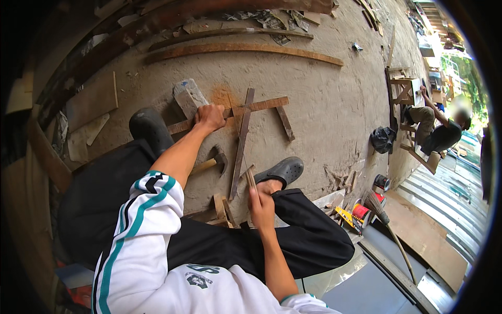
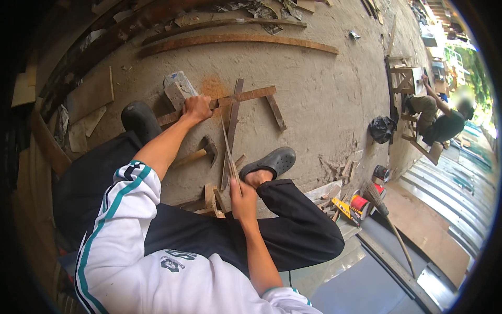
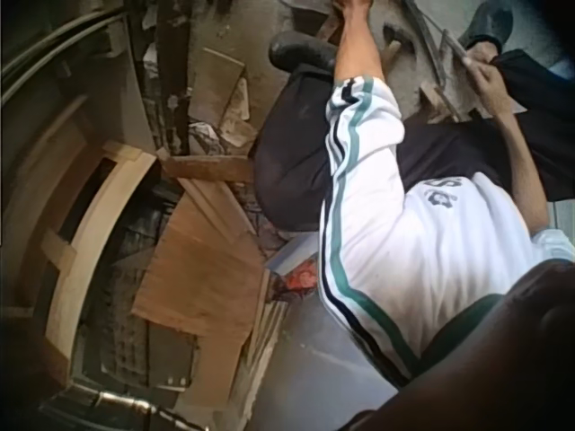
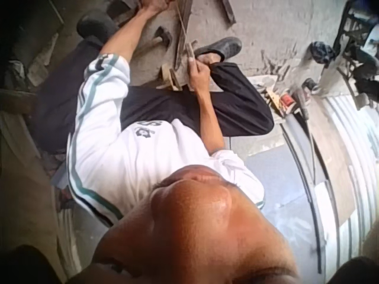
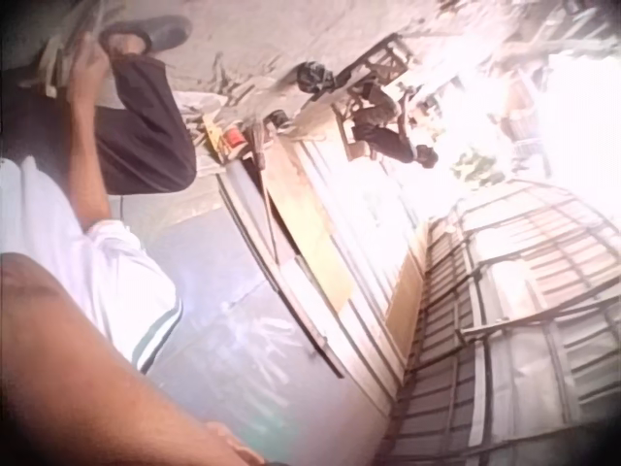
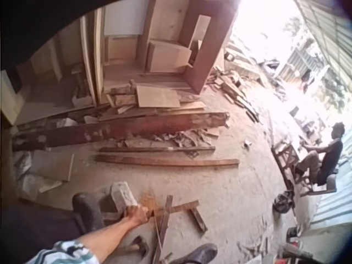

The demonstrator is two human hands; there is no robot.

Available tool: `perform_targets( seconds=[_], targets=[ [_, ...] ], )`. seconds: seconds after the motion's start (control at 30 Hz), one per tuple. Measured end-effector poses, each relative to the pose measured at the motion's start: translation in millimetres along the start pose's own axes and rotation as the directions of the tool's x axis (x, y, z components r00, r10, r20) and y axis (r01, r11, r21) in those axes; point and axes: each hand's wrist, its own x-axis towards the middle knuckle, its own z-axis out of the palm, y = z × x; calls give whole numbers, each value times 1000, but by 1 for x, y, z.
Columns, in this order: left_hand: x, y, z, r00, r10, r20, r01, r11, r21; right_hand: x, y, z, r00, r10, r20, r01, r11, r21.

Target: The person sits on the floor and uses a hand saw to cut a small piece of wood held against a wooden support. After cutting, the person picks up the cut piece and the saw, then places them down.

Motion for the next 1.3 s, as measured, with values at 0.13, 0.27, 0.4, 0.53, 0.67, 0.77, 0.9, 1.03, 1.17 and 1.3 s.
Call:
perform_targets(
  seconds=[0.13,0.27,0.4,0.53,0.67,0.77,0.9,1.03,1.17,1.3],
  targets=[
    [0,-1,5,999,24,37,-25,999,22,-9,-2,-11,999,33,4,-33,998,-52],
    [4,10,7,998,59,-33,-59,998,6,122,0,34,998,-45,-43,42,997,-62],
    [-5,13,8,999,14,30,-14,1000,-1,105,-6,30,1000,17,-23,-18,999,-49],
    [0,-3,9,1000,11,17,-12,999,36,-11,-13,-5,999,36,-26,-37,999,-35],
    [-2,3,0,999,32,22,-33,998,46,14,-19,4,999,11,-53,-11,1000,-6],
    [3,13,4,997,83,-11,-82,996,36,111,8,37,998,-9,-61,6,998,-55],
    [6,3,15,999,39,18,-40,998,44,119,-15,39,999,-28,-43,26,999,-43],
    [0,-2,13,1000,18,16,-19,999,32,-3,-8,-2,998,58,-10,-58,998,5],
    [-3,2,7,1000,30,0,-30,999,43,1,-14,-14,994,94,50,-96,995,37],
    [7,9,10,995,93,-45,-92,995,29,141,8,37,999,-50,-8,50,999,-13]
  ],
)
